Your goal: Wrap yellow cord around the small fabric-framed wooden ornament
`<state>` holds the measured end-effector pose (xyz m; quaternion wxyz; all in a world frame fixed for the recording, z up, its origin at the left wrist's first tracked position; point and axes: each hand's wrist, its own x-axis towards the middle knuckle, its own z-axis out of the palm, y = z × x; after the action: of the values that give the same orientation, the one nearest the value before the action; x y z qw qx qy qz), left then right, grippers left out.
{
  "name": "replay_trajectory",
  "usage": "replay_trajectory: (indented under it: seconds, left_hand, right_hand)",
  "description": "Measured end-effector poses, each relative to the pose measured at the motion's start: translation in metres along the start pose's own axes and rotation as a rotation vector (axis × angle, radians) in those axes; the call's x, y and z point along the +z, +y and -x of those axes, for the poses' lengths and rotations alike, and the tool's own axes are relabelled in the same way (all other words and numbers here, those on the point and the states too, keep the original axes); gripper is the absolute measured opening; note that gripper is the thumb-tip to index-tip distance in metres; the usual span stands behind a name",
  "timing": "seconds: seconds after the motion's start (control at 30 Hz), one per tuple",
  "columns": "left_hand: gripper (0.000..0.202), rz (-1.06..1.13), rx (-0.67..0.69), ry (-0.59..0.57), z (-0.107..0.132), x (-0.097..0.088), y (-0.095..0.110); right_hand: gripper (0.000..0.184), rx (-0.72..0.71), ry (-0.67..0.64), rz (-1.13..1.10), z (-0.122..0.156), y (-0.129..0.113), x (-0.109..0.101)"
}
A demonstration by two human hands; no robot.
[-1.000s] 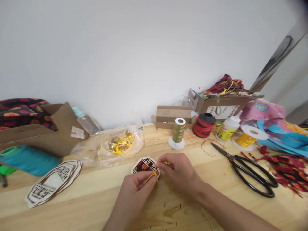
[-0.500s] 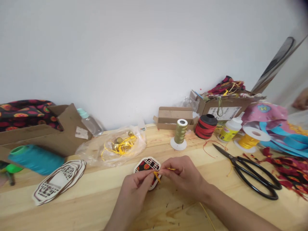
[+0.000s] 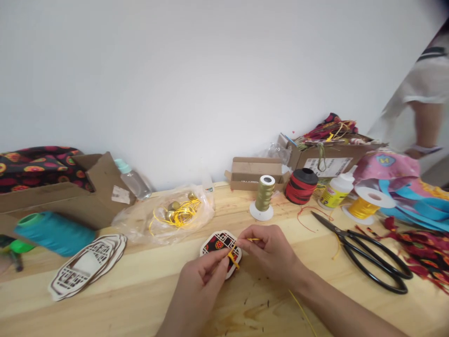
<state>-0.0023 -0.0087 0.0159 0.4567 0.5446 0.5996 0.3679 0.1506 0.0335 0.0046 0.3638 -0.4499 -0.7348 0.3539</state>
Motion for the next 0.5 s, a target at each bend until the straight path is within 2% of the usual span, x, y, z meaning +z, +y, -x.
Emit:
replay_trajectory:
  seconds: [0.1, 0.37, 0.5]
  left_hand:
    - [0.026, 0.089, -0.033, 0.038, -0.0008, 0.0001, -0.0026]
    - [0.019, 0.013, 0.0, 0.046, -0.0006, 0.0, -0.005]
    - [0.018, -0.002, -0.003, 0.039, -0.0004, -0.0006, -0.0044]
  right_hand:
    - [0.017, -0.011, 0.0, 0.0, 0.0, -0.0008, -0.0016]
    - [0.016, 0.026, 0.029, 0.042, -0.001, 0.0006, 0.0005]
    - [0.017, 0.082, 0.049, -0.019, -0.0009, 0.0016, 0.004]
